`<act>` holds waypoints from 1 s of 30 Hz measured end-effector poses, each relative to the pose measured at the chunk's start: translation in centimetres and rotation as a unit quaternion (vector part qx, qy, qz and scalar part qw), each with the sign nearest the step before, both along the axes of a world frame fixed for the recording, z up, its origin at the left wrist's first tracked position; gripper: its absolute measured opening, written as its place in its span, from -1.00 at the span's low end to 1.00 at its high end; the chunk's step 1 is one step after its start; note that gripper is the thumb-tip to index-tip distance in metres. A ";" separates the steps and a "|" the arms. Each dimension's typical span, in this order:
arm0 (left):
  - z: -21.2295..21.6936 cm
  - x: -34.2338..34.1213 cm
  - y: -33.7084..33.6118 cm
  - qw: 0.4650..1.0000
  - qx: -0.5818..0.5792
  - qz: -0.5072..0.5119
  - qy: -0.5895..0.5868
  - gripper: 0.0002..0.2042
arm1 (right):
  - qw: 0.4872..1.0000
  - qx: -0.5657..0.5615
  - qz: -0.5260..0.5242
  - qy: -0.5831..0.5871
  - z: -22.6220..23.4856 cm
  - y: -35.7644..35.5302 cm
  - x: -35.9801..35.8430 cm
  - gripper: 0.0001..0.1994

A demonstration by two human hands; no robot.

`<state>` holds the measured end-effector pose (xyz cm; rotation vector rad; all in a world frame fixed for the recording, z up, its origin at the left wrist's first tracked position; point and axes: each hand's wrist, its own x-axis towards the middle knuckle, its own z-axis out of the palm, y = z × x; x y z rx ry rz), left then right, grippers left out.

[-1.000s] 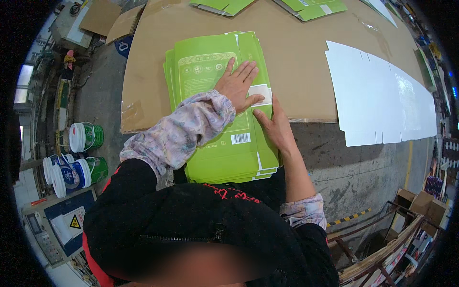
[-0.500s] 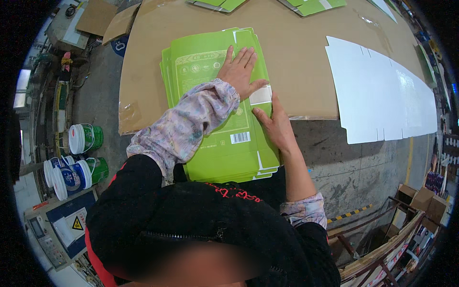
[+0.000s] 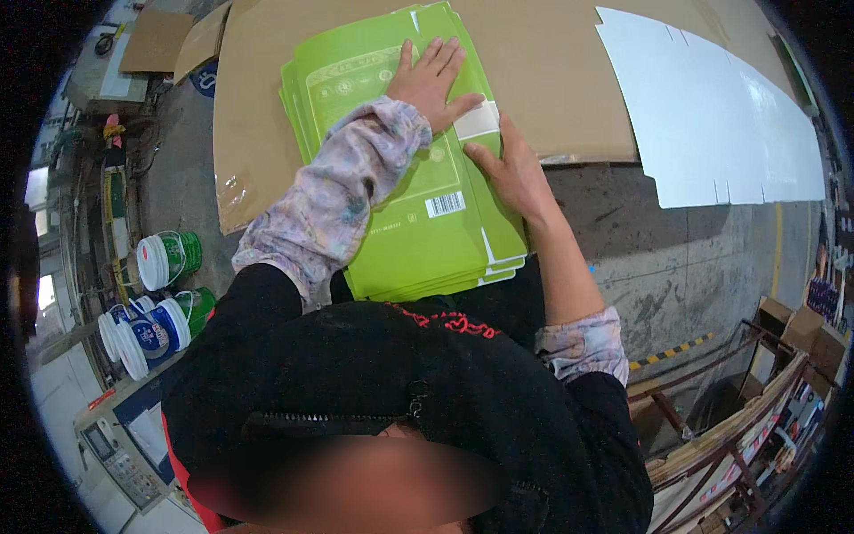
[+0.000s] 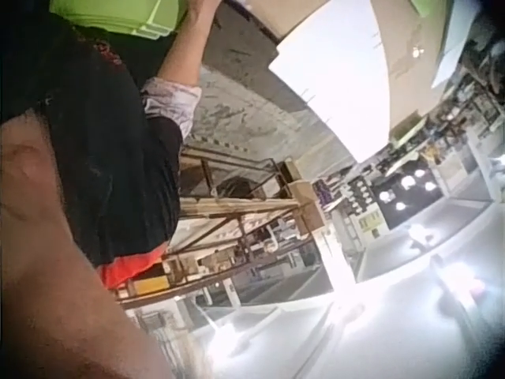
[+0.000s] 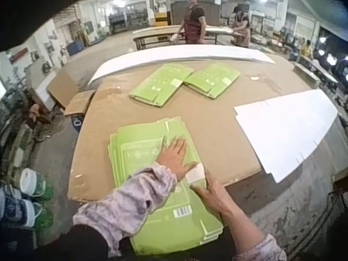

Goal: Organizing and stacking green folders or cardboard sleeves on a table.

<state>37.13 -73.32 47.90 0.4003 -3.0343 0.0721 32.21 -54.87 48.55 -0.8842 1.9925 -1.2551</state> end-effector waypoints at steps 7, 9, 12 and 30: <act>-0.1 5.0 1.5 0.990 0.067 -0.122 -0.005 -0.48 | 0.998 -0.033 -0.027 0.047 -0.7 0.3 0.4 -0.54; 0.2 6.2 2.0 0.987 0.067 -0.144 0.002 -0.49 | 0.999 -0.024 -0.040 0.029 -1.2 0.2 0.3 -0.55; 1.3 7.9 3.4 0.983 0.067 -0.170 -0.021 -0.50 | 0.998 -0.032 -0.029 0.036 -2.1 0.3 -0.5 -0.56; 2.1 11.7 5.0 0.976 0.137 -0.171 -0.002 -0.46 | 0.881 0.037 0.024 0.472 4.3 -4.4 -1.7 -0.59</act>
